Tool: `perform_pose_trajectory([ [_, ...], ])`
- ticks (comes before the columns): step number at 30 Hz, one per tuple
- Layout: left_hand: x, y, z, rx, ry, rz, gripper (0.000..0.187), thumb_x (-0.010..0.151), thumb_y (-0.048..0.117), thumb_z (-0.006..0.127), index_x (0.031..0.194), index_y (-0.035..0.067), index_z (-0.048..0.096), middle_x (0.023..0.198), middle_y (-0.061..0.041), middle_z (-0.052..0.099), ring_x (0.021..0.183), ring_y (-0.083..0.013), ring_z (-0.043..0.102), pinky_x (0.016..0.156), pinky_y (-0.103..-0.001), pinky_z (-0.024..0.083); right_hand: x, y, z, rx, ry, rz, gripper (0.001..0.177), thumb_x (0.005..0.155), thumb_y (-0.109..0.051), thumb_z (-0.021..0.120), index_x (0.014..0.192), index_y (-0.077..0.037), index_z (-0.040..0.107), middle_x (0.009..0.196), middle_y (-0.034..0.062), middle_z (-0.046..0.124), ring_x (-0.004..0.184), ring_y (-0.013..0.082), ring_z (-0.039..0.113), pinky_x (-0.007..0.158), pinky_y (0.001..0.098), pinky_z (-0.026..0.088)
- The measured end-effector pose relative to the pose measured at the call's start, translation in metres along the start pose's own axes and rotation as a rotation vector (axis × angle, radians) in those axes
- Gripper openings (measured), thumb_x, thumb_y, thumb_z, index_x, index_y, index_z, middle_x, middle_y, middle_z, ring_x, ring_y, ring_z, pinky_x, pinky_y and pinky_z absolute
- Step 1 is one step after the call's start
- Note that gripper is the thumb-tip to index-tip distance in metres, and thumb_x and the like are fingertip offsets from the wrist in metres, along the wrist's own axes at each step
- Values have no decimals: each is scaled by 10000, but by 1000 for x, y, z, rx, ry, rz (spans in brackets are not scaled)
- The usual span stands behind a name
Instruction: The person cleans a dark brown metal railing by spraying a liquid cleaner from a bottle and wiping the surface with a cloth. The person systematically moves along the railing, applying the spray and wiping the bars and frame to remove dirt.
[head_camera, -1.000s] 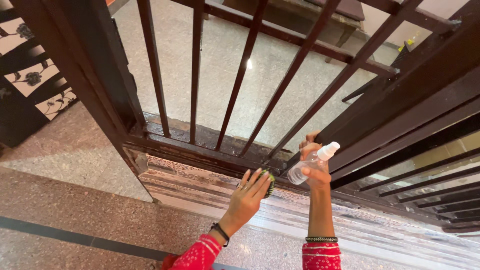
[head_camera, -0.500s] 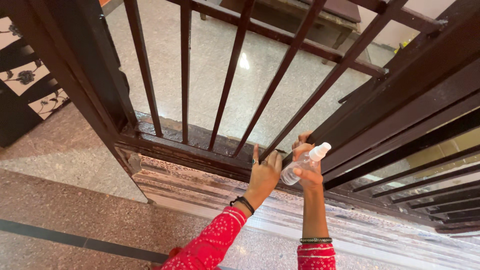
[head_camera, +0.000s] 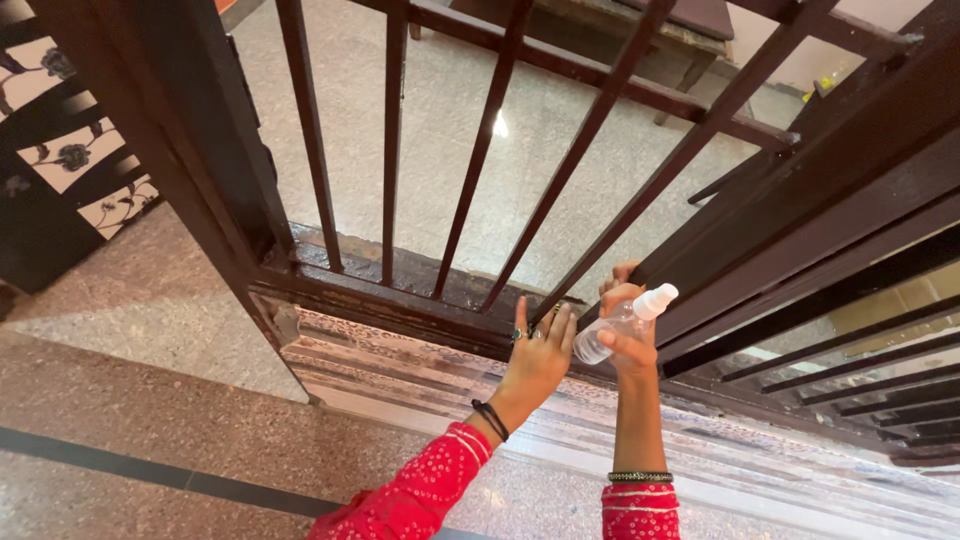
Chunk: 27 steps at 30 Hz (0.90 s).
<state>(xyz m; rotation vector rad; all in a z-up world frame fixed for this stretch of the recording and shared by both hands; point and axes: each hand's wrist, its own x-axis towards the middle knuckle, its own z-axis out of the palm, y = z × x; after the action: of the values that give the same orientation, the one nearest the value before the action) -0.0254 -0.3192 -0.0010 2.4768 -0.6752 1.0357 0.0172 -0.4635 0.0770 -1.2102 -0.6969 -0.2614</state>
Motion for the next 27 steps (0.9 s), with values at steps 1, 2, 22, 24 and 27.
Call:
perform_pose_trajectory([
  [1,-4,-1,-1,22,21,28,448,932,95,565,1344,-77,600,1430,-225,570,1353,-343,520,1218,-691,189,0,1,0,-16,7,-5,446,575,-293,841,858,-36,609,1165,70,369,959,196,394,851,338,315],
  [2,-7,-2,-3,-10,4,39,443,930,95,568,1341,-64,603,1438,-212,573,1367,-339,514,1217,-686,200,-1,1,-1,-32,14,-11,443,576,-299,837,852,-37,609,1173,72,371,974,197,394,862,338,313],
  [22,135,-64,-202,-653,499,-124,581,968,-65,552,1535,-15,436,1545,-248,506,1442,-401,540,1197,-392,506,-7,9,5,-200,191,-23,474,562,-292,811,922,-36,640,1176,80,422,1025,203,456,887,325,356],
  [24,152,-54,-199,-855,435,-135,600,966,8,603,1529,-50,405,1538,-273,472,1443,-425,495,1178,-404,463,-8,7,6,-214,206,-13,474,558,-295,810,918,-37,640,1174,78,429,1018,201,469,873,325,368],
  [27,157,-65,-191,-1003,397,-68,479,1062,68,519,1511,-61,413,1572,-262,464,1480,-354,482,1250,-366,415,-7,8,3,-219,218,-15,467,554,-278,822,908,-39,634,1184,75,427,1005,199,483,850,331,387],
])
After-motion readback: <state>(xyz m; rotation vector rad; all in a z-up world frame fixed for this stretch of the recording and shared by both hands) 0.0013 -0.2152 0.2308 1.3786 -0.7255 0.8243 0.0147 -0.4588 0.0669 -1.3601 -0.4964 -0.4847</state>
